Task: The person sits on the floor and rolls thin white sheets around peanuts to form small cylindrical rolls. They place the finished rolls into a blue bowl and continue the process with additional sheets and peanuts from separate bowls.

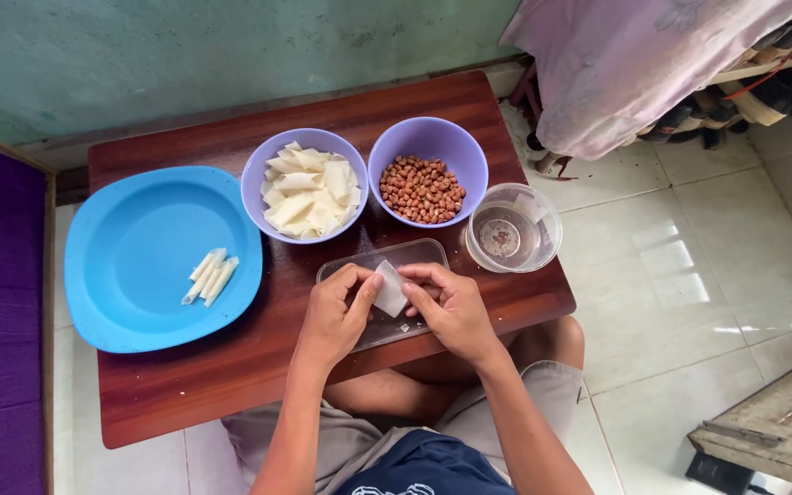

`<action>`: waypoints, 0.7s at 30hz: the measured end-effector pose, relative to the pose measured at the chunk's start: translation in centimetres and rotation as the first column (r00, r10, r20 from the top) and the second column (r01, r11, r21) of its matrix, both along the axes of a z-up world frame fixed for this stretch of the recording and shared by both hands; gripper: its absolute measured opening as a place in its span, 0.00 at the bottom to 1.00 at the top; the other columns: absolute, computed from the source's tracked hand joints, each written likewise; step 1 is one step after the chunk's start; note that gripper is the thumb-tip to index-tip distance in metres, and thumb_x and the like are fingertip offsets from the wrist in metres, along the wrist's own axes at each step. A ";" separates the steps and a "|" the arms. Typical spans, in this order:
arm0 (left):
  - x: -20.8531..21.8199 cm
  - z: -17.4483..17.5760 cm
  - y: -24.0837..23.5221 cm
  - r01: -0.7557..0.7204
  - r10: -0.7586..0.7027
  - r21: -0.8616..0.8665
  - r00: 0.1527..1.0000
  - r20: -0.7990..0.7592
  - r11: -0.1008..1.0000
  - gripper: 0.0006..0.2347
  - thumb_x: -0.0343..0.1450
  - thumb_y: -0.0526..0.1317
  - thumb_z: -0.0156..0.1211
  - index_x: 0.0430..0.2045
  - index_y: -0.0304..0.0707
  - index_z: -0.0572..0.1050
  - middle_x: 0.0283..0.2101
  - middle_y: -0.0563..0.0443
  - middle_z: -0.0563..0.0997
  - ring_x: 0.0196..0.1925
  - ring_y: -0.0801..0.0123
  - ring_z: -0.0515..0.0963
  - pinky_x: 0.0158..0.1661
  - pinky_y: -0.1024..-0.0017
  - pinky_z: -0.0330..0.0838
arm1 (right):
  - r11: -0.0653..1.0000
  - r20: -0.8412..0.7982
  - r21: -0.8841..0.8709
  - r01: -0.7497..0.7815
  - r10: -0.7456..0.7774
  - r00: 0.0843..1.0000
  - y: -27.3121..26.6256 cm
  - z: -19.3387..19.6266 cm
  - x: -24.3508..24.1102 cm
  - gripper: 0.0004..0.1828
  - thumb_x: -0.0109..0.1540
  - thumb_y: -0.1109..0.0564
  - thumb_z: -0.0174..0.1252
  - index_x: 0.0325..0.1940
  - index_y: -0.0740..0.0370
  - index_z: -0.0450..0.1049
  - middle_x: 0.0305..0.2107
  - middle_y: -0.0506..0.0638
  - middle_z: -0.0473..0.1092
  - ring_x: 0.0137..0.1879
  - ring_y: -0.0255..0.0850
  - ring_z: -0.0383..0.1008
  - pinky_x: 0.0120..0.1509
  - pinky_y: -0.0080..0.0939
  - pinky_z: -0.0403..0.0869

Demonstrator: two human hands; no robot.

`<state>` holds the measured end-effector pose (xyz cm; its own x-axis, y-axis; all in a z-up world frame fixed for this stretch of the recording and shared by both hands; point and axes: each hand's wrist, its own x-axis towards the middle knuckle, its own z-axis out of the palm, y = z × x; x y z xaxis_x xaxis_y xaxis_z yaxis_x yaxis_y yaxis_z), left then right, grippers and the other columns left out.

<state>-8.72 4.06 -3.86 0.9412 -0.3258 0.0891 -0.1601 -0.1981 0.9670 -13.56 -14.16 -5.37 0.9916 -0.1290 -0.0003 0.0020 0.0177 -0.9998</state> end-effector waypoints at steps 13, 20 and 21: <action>0.0 -0.3 -0.2 0.055 -0.052 -0.021 0.994 0.101 0.998 0.04 0.71 0.40 0.66 0.30 0.43 0.85 0.22 0.47 0.81 0.24 0.70 0.78 0.31 0.70 0.74 | 1.000 0.004 -0.007 -0.012 0.012 1.000 -0.2 0.0 0.0 0.19 0.62 0.64 0.65 0.58 0.69 0.77 0.36 0.58 0.77 0.37 0.36 0.77 0.40 0.36 0.82; 0.1 1.4 -0.6 0.071 -0.068 -0.016 0.990 0.121 0.997 0.04 0.70 0.38 0.66 0.32 0.43 0.86 0.25 0.47 0.82 0.27 0.62 0.81 0.35 0.66 0.76 | 1.000 0.027 -0.002 -0.030 0.030 0.999 -0.3 0.4 0.3 0.20 0.61 0.64 0.66 0.57 0.69 0.77 0.35 0.55 0.76 0.37 0.34 0.77 0.39 0.35 0.81; 0.0 1.6 -0.6 0.075 -0.073 -0.011 0.990 0.123 0.997 0.04 0.70 0.38 0.65 0.32 0.43 0.86 0.24 0.47 0.81 0.27 0.62 0.80 0.35 0.66 0.75 | 0.999 0.047 -0.014 -0.039 0.040 0.998 -0.3 0.4 0.4 0.20 0.60 0.64 0.67 0.57 0.69 0.77 0.35 0.56 0.76 0.37 0.35 0.77 0.39 0.36 0.81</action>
<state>-8.67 3.48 -2.24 0.8962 -0.3918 0.2080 -0.2914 -0.1665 0.9420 -13.18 -14.44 -5.02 0.9948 -0.0896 0.0483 0.0490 0.0055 -0.9988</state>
